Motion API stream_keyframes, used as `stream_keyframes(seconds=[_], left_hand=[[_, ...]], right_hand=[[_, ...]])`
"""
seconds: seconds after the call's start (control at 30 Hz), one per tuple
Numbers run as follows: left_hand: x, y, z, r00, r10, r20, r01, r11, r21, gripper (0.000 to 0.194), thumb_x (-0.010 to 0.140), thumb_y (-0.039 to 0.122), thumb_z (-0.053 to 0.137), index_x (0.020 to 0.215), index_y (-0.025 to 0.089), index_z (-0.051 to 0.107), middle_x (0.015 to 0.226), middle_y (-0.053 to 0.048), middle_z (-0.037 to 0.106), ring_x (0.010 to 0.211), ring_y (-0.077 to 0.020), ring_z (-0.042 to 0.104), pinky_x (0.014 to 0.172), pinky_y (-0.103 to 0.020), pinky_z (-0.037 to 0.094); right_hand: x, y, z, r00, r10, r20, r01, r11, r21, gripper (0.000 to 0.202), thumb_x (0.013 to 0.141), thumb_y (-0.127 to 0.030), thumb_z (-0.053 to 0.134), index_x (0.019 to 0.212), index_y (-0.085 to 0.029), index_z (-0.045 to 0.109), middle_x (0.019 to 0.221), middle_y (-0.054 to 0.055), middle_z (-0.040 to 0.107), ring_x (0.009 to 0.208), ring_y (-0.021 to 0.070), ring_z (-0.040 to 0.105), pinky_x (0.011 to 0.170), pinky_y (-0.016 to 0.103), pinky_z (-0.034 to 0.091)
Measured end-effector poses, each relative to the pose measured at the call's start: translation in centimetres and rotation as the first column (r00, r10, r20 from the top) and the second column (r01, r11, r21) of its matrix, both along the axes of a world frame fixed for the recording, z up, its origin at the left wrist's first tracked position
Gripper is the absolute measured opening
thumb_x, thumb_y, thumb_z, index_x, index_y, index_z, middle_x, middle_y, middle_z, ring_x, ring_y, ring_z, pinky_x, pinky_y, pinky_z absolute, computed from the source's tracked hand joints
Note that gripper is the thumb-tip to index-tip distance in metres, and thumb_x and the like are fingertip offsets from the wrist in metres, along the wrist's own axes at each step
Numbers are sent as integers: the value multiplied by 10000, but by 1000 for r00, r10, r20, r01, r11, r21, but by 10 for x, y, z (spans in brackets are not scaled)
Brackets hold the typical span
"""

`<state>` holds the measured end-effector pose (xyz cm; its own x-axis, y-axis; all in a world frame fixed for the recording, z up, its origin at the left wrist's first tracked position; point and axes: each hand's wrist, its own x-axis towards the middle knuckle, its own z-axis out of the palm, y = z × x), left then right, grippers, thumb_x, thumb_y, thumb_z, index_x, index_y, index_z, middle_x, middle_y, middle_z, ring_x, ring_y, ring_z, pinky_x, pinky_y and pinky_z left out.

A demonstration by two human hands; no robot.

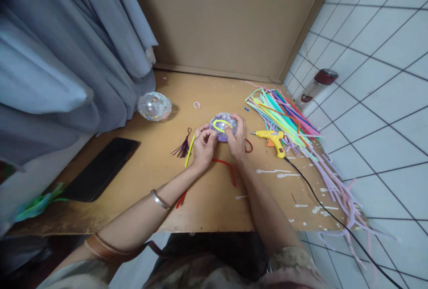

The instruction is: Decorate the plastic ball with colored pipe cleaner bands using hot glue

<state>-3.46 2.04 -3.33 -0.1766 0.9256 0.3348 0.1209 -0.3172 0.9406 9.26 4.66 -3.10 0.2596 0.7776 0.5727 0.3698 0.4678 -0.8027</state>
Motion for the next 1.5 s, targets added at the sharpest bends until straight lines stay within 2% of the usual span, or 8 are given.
stream_keyframes(seconds=[0.47, 0.73, 1.03, 1.5], left_hand=[[1, 2, 0, 1000, 8, 2, -8, 1000, 7, 201, 921, 337, 596, 799, 188, 657, 1178, -127, 582, 1229, -238, 529, 1088, -428, 456], [1, 2, 2, 1000, 14, 17, -14, 1000, -13, 161, 912, 299, 620, 813, 183, 670, 1202, -127, 572, 1214, -238, 545, 1079, -429, 463], [2, 3, 1, 1000, 22, 18, -22, 1000, -1, 177, 914, 315, 621, 810, 178, 666, 1175, -126, 570, 1210, -240, 547, 1069, -431, 474], [2, 2, 1, 1000, 18, 21, -18, 1000, 6, 145, 894, 302, 637, 806, 189, 660, 1172, -118, 579, 1192, -230, 558, 1048, -421, 492]], right_hand=[[-1, -1, 2, 1000, 15, 22, -15, 1000, 4, 359, 860, -382, 565, 1199, -266, 531, 1235, 84, 581, 1208, 260, 552, 1096, 483, 431], [-1, -4, 5, 998, 40, 48, -41, 999, 31, 449, 773, -354, 631, 1195, -254, 515, 1232, 95, 570, 1202, 290, 545, 1101, 506, 417], [-1, -3, 6, 994, 21, 103, -26, 999, 44, 516, 744, -367, 670, 1222, -243, 520, 1231, 90, 575, 1199, 287, 557, 1098, 483, 435], [0, -4, 6, 989, 10, 147, -17, 999, 47, 511, 754, -368, 668, 1225, -256, 505, 1239, 97, 569, 1188, 288, 556, 1072, 486, 450]])
